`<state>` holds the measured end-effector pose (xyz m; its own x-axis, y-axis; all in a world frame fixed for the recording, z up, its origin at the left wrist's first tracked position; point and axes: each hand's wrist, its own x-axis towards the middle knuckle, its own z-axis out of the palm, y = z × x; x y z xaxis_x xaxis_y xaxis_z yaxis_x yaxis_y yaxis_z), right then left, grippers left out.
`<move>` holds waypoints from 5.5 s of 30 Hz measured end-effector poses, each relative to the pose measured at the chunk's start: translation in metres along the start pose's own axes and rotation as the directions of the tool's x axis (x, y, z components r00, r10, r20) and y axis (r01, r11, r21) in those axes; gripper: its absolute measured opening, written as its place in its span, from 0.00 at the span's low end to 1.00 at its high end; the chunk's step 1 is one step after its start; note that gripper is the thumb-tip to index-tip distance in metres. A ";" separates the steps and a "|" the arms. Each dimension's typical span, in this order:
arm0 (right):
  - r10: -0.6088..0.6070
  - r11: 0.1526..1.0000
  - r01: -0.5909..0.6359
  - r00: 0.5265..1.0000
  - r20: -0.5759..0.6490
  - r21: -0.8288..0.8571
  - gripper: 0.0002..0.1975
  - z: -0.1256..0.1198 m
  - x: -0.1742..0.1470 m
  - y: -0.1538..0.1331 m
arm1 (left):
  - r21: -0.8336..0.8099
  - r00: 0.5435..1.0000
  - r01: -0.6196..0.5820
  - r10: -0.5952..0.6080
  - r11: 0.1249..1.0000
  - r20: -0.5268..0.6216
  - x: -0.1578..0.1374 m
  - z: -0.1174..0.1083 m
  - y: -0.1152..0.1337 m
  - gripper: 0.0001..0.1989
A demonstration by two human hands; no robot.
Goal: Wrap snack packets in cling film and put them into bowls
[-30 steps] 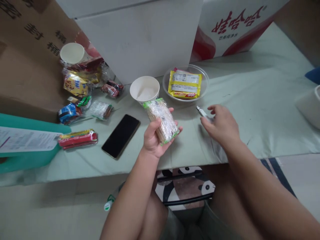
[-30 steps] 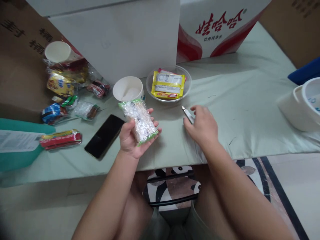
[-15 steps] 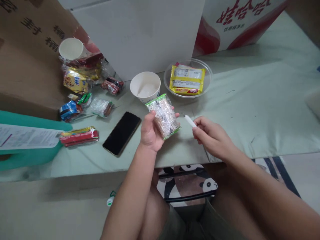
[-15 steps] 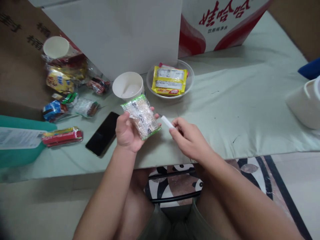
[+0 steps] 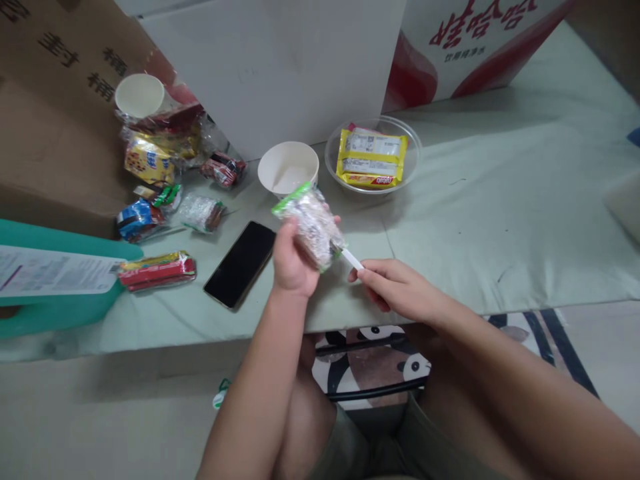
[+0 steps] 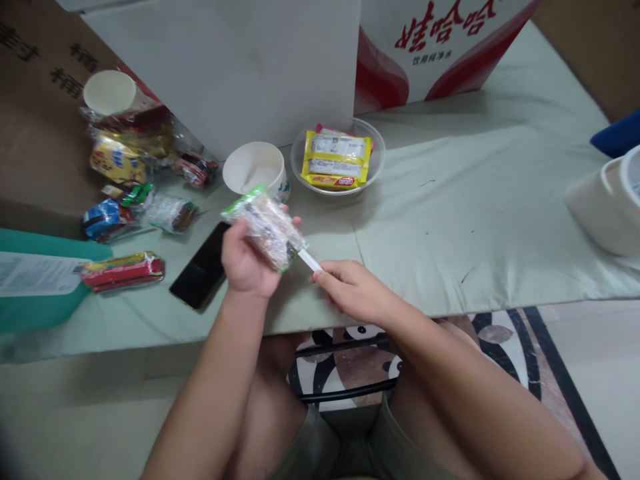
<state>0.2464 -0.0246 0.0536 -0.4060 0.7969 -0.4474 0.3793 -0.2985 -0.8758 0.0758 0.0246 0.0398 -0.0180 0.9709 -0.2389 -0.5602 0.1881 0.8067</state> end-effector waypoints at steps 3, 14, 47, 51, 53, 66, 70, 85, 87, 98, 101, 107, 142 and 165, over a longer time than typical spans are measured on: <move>-0.002 0.995 0.000 1.000 -0.024 -0.101 0.18 -0.004 0.000 0.002 | -0.005 0.993 -0.085 0.084 0.996 -0.088 0.006 -0.008 0.014 0.19; -0.130 0.660 -0.330 0.834 -0.536 -0.674 0.17 -0.042 0.011 0.033 | 0.121 0.999 0.007 -0.002 0.993 -0.043 0.004 -0.003 -0.002 0.31; -0.542 0.718 0.240 0.782 -0.309 -0.653 0.20 -0.003 0.027 0.035 | 0.589 0.952 -0.128 0.265 0.798 -0.153 0.004 -0.022 0.003 0.05; -0.495 0.759 0.191 0.790 -0.362 -0.622 0.16 -0.008 0.025 0.032 | 0.557 0.936 -0.069 0.248 0.827 -0.252 0.008 -0.025 0.006 0.03; -0.490 0.764 0.166 0.779 -0.392 -0.624 0.12 -0.009 0.024 0.030 | 0.587 0.929 -0.065 0.264 0.807 -0.259 0.009 -0.027 0.007 0.03; -0.124 0.964 -0.117 0.603 -0.788 -0.241 0.09 -0.047 0.013 0.030 | 0.756 0.873 -0.011 0.375 0.654 -0.312 0.012 -0.050 0.019 0.07; -0.375 0.896 -0.062 0.428 -0.823 -0.440 0.18 -0.052 0.014 0.042 | 0.917 0.853 -0.109 0.510 0.383 -0.111 0.008 -0.053 0.018 0.04; -0.680 0.661 0.124 0.516 -0.521 -0.740 0.09 -0.034 0.019 0.036 | 0.841 0.724 -0.529 0.578 0.115 0.377 0.013 -0.047 0.011 0.05; -0.730 0.653 0.189 0.417 -0.542 -0.734 0.07 -0.034 0.014 0.032 | 0.760 0.604 -0.644 0.669 0.089 0.433 0.008 -0.044 0.013 0.05; -0.510 0.652 0.172 0.820 -0.260 -0.738 0.17 -0.057 -0.009 0.026 | 0.624 0.565 -0.780 0.489 0.053 0.665 -0.028 -0.053 0.034 0.10; -0.320 0.610 0.114 0.941 -0.113 -0.784 0.25 -0.063 -0.013 0.022 | 0.625 0.625 -0.771 0.337 0.123 0.704 -0.035 -0.059 0.040 0.16; -0.105 0.506 0.053 0.995 -0.001 -0.861 0.25 -0.049 -0.024 0.005 | 0.703 0.709 -0.693 -0.028 0.159 0.705 -0.046 -0.069 0.044 0.23; -0.454 0.450 0.226 0.891 -0.003 -0.864 0.29 0.017 0.003 0.025 | 0.948 1.000 -0.002 0.021 0.317 -0.005 -0.015 -0.054 0.023 0.16; -0.472 0.746 0.300 0.868 -0.155 -0.594 0.24 0.006 0.016 0.025 | 0.411 0.939 0.340 -0.286 0.846 -0.190 -0.023 -0.033 0.030 0.09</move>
<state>0.2448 -0.0220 0.0234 -0.4028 0.9137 0.0535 0.6552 0.3287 -0.6802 0.0317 0.0026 0.0520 -0.0141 0.8302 -0.5573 -0.1395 0.5503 0.8233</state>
